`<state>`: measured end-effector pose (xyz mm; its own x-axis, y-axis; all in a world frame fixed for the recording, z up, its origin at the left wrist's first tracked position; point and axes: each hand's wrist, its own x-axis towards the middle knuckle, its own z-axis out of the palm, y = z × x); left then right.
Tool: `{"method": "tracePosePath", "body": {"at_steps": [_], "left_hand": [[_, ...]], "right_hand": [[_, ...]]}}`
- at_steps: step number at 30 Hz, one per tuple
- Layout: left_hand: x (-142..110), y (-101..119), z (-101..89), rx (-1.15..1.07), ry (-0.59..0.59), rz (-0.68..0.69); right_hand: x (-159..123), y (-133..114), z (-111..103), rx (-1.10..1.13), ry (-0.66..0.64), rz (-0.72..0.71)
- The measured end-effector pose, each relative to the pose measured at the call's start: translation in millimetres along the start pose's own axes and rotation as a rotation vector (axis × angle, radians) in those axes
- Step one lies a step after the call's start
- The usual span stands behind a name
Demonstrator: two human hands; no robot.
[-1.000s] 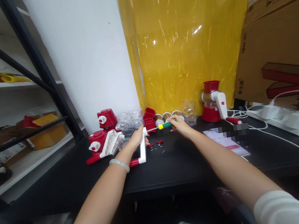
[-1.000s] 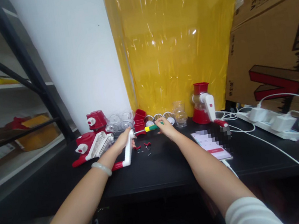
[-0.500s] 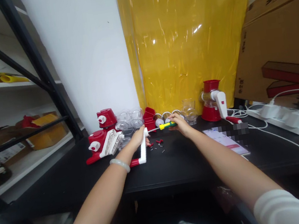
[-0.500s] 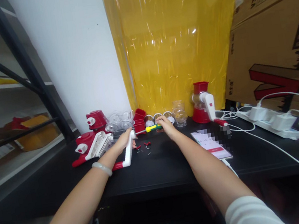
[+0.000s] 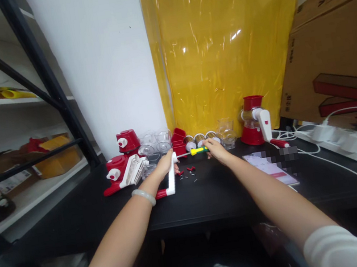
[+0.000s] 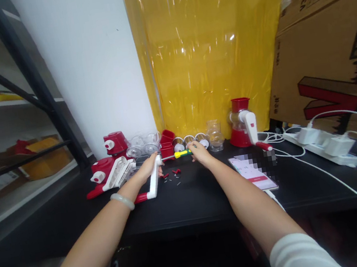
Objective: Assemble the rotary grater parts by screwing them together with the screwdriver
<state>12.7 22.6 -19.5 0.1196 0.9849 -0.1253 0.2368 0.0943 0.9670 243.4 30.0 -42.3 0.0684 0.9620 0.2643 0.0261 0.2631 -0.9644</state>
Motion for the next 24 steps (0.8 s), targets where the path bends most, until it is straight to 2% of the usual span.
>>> {"method": "tracePosePath", "body": {"at_steps": [5, 14, 20, 24], "left_hand": [[0.5, -0.4, 0.6, -0.003, -0.002, 0.0], [-1.6, 0.7, 2.2, -0.004, -0.016, -0.005], [-1.5, 0.5, 1.4, -0.004, -0.012, -0.001], [-1.3, 0.3, 0.5, 0.01, -0.025, 0.003]], "right_hand": [[-1.4, -5.4, 3.8, 0.133, 0.048, 0.063], [0.0, -2.9, -4.5, 0.285, -0.036, -0.033], [6.2, -0.6, -0.7, 0.19, 0.054, 0.018], [4.0, -1.8, -0.1, 0.058, 0.017, 0.008]]}}
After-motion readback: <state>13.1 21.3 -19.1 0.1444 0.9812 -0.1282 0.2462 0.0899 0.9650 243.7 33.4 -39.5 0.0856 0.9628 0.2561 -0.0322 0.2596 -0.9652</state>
